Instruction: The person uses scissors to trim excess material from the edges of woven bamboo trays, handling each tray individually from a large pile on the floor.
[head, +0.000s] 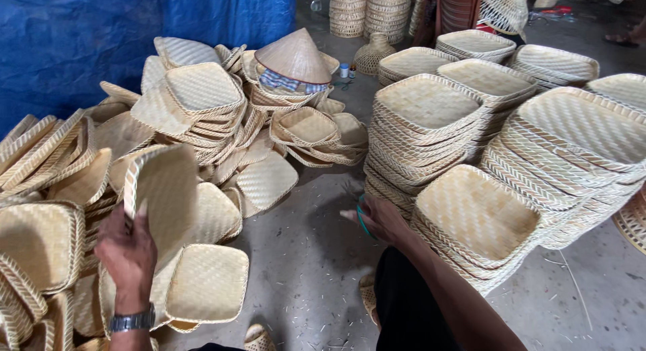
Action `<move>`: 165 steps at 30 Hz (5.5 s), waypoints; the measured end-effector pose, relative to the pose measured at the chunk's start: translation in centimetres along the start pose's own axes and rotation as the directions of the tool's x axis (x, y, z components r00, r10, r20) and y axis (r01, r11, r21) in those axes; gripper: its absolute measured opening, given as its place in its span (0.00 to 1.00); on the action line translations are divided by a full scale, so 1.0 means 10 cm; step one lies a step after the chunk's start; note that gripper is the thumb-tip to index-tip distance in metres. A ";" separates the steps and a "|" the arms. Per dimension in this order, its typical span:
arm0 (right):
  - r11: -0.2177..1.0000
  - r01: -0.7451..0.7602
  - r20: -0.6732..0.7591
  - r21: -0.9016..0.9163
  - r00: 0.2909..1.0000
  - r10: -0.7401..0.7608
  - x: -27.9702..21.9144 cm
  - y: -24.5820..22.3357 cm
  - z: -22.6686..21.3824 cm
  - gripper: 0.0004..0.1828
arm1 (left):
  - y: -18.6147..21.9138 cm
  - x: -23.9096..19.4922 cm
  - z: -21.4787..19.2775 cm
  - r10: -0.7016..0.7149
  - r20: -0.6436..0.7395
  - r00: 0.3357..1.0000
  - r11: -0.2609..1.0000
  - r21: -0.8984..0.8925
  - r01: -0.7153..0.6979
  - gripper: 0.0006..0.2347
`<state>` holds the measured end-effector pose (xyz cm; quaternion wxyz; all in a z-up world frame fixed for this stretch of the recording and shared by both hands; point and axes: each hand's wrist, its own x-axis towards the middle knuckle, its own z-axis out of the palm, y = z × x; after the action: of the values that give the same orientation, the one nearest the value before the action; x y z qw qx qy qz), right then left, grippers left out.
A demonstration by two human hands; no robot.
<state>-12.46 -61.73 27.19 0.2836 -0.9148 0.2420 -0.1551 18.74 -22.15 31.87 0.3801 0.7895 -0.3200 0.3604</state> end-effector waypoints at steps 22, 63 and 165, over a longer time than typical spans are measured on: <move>0.535 0.048 -0.141 0.844 0.981 0.135 0.54 0.06 0.26 0.12 | 0.91 -0.30 0.86 -0.421 0.695 0.583 -0.176 -0.693 0.699 0.13; 0.445 0.269 -0.243 0.854 0.963 -0.114 0.50 -0.34 -0.25 0.09 | 1.20 -0.30 0.81 -0.296 0.551 0.780 -0.478 -0.793 0.378 0.20; 0.909 0.223 -0.005 0.352 0.972 -0.237 -0.01 -0.91 -0.38 0.14 | 1.76 -0.21 0.69 0.136 -0.011 0.991 0.941 -0.310 -0.133 0.23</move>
<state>-10.97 -56.81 35.58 0.4260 -0.8746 0.0958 -0.2107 6.11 -36.30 33.55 0.4721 0.6982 -0.4279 0.3266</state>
